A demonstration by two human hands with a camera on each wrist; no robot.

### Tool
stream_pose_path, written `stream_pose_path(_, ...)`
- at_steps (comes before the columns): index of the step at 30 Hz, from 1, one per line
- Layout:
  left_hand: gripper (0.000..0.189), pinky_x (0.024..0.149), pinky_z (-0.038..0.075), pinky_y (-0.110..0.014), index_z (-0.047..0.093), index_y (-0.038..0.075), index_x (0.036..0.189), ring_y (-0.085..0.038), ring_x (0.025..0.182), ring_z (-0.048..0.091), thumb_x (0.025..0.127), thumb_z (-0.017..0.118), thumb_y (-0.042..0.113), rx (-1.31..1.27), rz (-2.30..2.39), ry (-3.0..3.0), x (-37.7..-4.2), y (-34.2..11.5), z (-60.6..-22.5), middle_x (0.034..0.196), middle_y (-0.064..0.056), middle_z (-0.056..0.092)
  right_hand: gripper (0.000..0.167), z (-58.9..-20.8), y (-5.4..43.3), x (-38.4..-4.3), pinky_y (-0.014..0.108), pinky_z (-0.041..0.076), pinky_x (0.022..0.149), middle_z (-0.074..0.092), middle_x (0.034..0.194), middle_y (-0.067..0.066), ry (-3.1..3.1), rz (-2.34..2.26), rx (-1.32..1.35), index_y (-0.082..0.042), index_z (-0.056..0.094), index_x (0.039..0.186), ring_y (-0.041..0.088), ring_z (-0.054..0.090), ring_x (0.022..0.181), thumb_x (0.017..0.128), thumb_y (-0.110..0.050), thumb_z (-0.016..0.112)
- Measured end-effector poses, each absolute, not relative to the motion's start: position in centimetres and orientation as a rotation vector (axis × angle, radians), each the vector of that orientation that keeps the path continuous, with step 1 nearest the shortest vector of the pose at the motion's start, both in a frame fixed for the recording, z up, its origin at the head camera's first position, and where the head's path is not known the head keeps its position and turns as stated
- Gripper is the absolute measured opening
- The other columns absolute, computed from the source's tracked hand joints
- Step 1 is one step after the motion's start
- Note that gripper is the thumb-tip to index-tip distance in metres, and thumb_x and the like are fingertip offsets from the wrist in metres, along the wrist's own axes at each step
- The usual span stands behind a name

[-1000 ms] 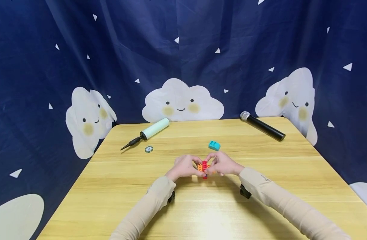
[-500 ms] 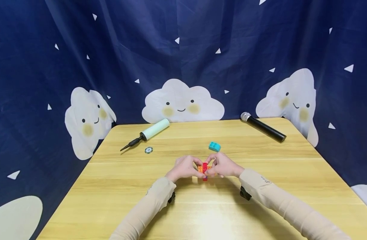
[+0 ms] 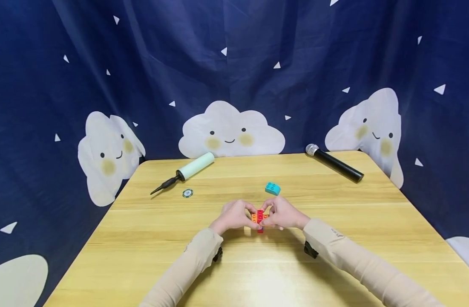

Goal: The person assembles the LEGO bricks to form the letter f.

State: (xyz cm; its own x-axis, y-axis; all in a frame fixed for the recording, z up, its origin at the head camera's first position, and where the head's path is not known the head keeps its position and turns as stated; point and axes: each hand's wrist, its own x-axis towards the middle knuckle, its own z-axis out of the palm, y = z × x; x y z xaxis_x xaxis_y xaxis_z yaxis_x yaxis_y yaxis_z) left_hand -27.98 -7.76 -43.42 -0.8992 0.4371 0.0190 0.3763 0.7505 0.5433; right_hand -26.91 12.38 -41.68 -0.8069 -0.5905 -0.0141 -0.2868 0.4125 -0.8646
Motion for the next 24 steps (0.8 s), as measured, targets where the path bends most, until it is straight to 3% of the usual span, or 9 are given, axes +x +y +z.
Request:
stream_pose_path(4,0.039,0.068,0.036,-0.028,0.075,0.028,0.093,-0.007,0.057,0.043,0.061,0.085,0.048,0.7,0.818,2.835,-28.11,-7.82,-43.31,0.069,0.018,0.065,0.025,-41.71,12.4,-26.89,0.019,0.033,0.036,0.048,0.045,-0.003,2.35,-1.358,-0.75,0.002,0.062,0.096,0.005,0.038,0.032,0.077,-0.007,0.074)
stream_pose_path(11,0.046,0.062,0.037,-0.026,0.075,0.031,0.097,-0.004,0.059,0.042,0.059,0.085,0.055,0.777,0.685,2.852,-28.34,-8.27,-43.08,0.09,0.02,0.072,0.035,-42.04,12.75,-26.89,0.019,0.035,0.037,0.053,0.052,-0.004,2.445,-1.314,-0.738,0.002,0.066,0.105,0.004,0.038,0.034,0.076,-0.013,0.077)
stream_pose_path(15,0.044,0.065,0.036,-0.027,0.075,0.031,0.098,-0.003,0.061,0.045,0.061,0.084,0.054,0.772,0.679,2.855,-28.39,-8.53,-43.16,0.089,0.019,0.072,0.043,-42.05,13.02,-26.68,0.02,0.036,0.038,0.06,0.062,-0.002,2.568,-1.261,-0.736,-0.001,0.068,0.109,0.006,0.043,0.04,0.072,-0.02,0.082)
stream_pose_path(19,0.043,0.068,0.036,-0.029,0.075,0.031,0.098,-0.002,0.064,0.048,0.062,0.083,0.054,0.768,0.688,2.873,-28.5,-8.61,-43.15,0.089,0.019,0.072,0.044,-41.75,13.01,-26.47,0.024,0.041,0.056,0.065,0.075,-0.004,2.717,-1.22,-0.746,-0.009,0.072,0.104,0.013,0.054,0.065,0.068,-0.03,0.085)
stream_pose_path(24,0.046,0.072,0.037,-0.03,0.075,0.03,0.099,-0.001,0.066,0.05,0.061,0.084,0.053,0.751,0.692,2.877,-28.45,-8.59,-43.25,0.093,0.018,0.073,0.04,-42.11,12.79,-26.32,0.041,0.044,0.085,0.069,0.09,-0.007,2.792,-1.192,-0.706,-0.018,0.073,0.098,0.018,0.061,0.097,0.065,-0.037,0.086)
